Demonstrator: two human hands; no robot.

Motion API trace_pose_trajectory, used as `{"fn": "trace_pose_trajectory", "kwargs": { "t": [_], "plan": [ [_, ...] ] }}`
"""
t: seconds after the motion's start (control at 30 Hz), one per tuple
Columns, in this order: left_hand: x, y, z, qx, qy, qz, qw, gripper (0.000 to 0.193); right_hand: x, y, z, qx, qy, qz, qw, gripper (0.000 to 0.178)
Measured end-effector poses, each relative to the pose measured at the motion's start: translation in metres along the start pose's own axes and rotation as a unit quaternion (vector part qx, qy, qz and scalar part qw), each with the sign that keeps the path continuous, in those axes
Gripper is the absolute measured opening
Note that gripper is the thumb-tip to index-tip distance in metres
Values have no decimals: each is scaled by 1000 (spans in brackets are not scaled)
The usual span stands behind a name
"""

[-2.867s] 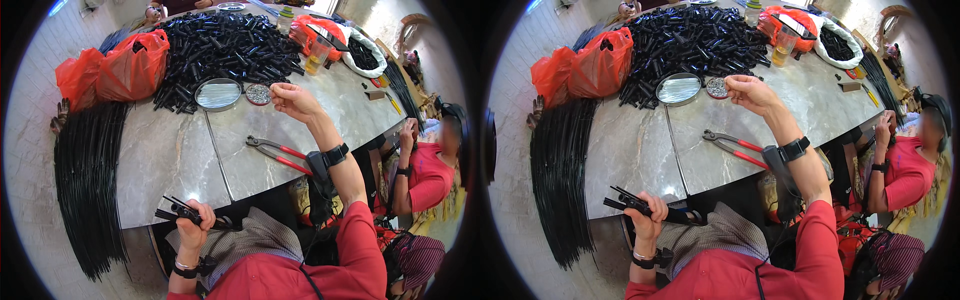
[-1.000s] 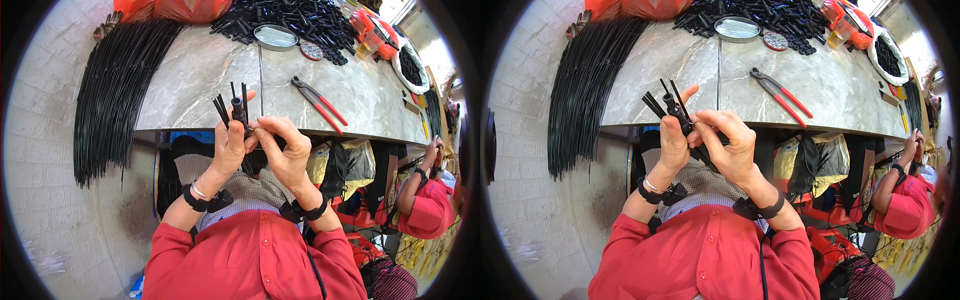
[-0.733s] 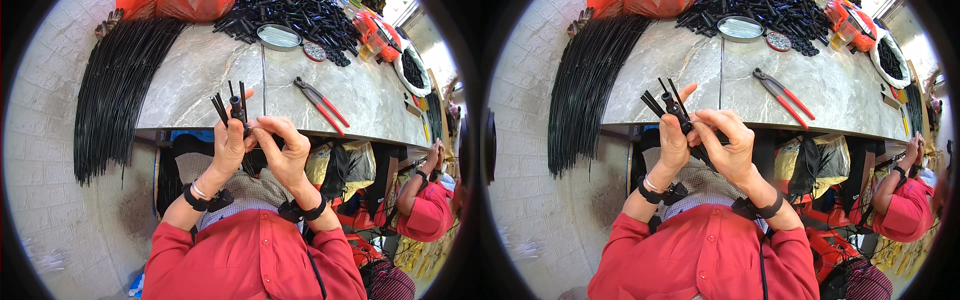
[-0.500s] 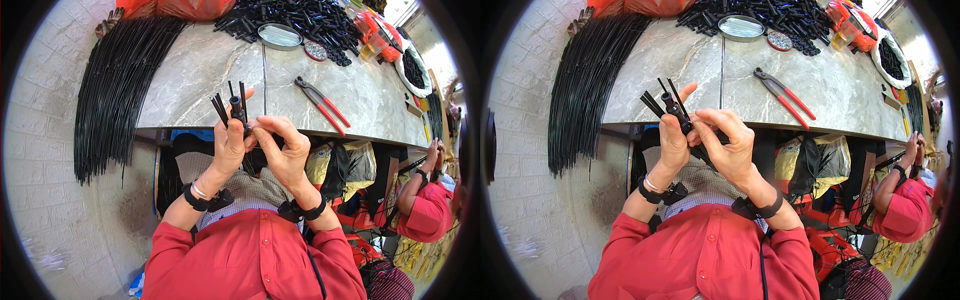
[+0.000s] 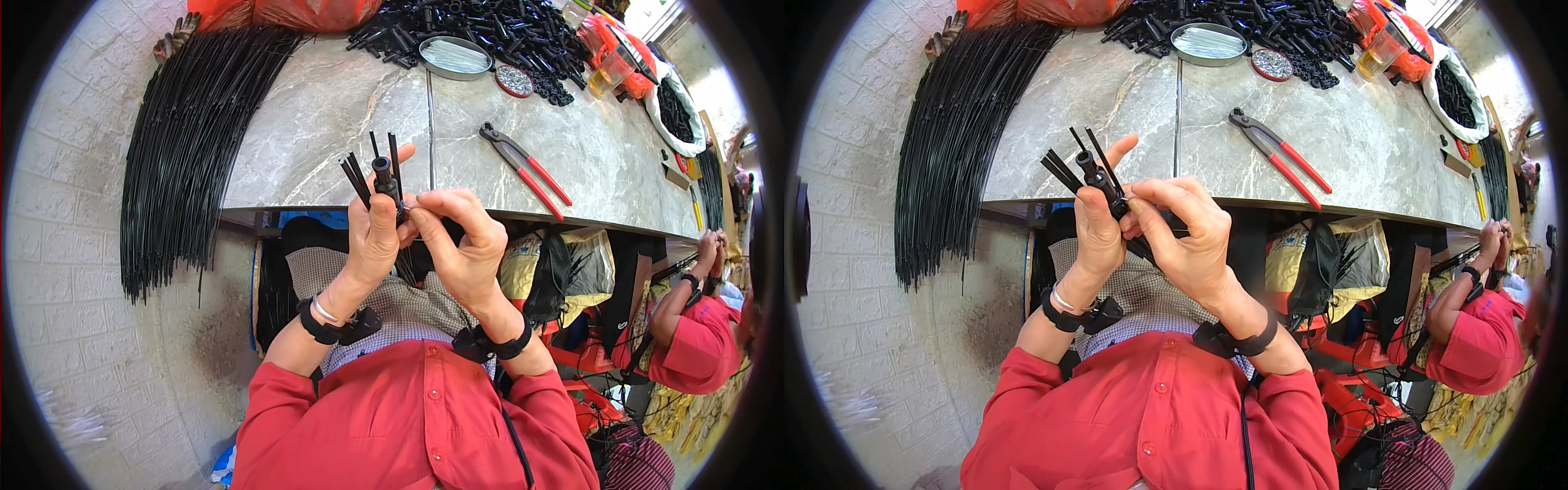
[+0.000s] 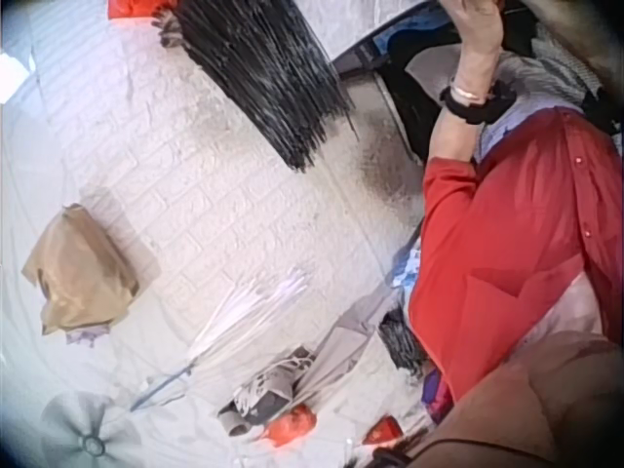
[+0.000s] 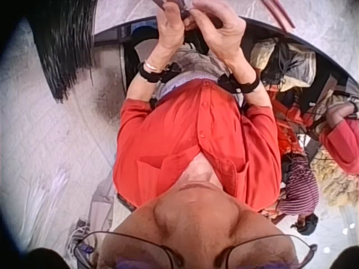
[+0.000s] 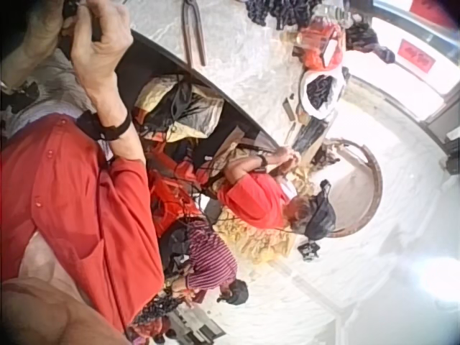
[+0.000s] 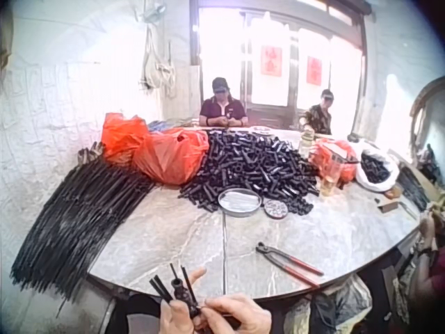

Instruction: The person inserts black rods into a hub, secures them using pliers, and organizes the assembled rods on a table.

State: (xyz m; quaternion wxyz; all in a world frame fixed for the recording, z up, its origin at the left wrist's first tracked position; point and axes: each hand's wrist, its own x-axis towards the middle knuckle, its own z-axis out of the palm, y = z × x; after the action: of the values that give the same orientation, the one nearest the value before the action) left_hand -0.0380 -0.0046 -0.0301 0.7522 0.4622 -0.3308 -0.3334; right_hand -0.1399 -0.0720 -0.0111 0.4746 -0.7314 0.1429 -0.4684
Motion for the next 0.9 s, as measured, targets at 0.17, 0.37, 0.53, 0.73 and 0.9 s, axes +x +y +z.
{"fn": "trace_pose_trajectory", "kwargs": {
  "t": [0.17, 0.37, 0.53, 0.73, 0.9],
  "plan": [
    [0, -2, -1, -25, -17, 14, 999, 89, -1, 0, 0, 37, -3, 22, 999, 14],
    [-2, -1, 0, -34, -19, 16, 999, 88, -4, 2, 1, 96, 7, 57, 994, 16],
    [-2, 2, 5, 19, 22, -3, 1000, 102, -2, -5, -2, 34, -2, 47, 998, 15],
    [-3, 3, 7, 27, 25, -8, 999, 102, -4, -2, -5, 3, -7, 31, 999, 15],
    [-3, 2, 8, 25, 18, -11, 999, 102, -7, 1, -4, 22, 10, 55, 998, 16]
  ]
}}
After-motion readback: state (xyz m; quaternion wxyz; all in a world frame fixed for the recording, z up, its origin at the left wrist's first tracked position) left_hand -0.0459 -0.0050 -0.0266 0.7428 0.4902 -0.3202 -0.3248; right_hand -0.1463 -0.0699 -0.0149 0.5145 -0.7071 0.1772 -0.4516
